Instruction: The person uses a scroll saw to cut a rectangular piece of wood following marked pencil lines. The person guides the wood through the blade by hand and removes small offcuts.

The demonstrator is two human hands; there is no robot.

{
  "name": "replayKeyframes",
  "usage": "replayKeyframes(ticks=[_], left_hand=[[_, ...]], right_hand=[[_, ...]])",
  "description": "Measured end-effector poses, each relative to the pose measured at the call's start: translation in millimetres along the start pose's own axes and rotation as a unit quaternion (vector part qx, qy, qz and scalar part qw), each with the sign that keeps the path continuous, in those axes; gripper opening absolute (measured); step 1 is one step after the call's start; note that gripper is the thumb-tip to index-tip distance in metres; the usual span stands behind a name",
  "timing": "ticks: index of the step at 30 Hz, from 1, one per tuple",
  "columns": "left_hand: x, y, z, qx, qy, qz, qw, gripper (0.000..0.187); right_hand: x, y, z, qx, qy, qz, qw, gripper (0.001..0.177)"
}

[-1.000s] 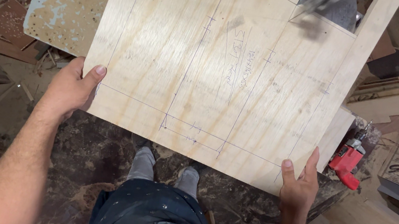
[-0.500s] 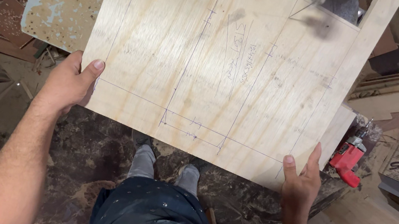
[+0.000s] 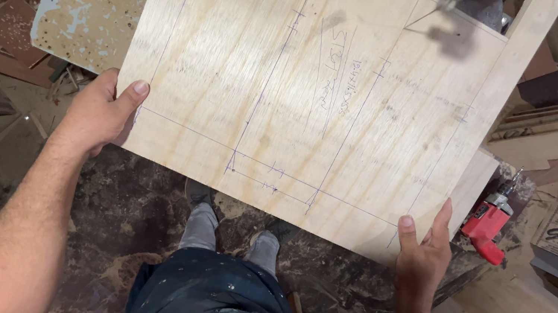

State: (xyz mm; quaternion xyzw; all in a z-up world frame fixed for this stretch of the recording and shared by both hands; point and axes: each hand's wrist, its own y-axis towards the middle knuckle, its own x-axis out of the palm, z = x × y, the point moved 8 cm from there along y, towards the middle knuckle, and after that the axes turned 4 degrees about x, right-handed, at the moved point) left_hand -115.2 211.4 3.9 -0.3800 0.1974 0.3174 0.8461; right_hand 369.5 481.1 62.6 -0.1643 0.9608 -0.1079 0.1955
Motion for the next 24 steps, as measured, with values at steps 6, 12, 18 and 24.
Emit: replayKeyframes(ticks=[6,12,18,24], left_hand=[[-2,-1,14,0.022,0.011,0.011,1.000,0.057],[-3,-3,16,-0.035,0.024,-0.003,0.999,0.060],[-2,5,11,-0.020,0.015,-0.002,1.000,0.061],[-1,11,10,0.013,-0.009,0.006,1.000,0.060]], right_hand=[[1,1,-6,0.017,-0.017,0.008,1.000,0.074],[3,5,-9,0.014,0.000,0.004,1.000,0.073],[4,8,-9,0.014,0.009,0.004,1.000,0.072],[2,10,-4,0.024,0.005,0.017,1.000,0.074]])
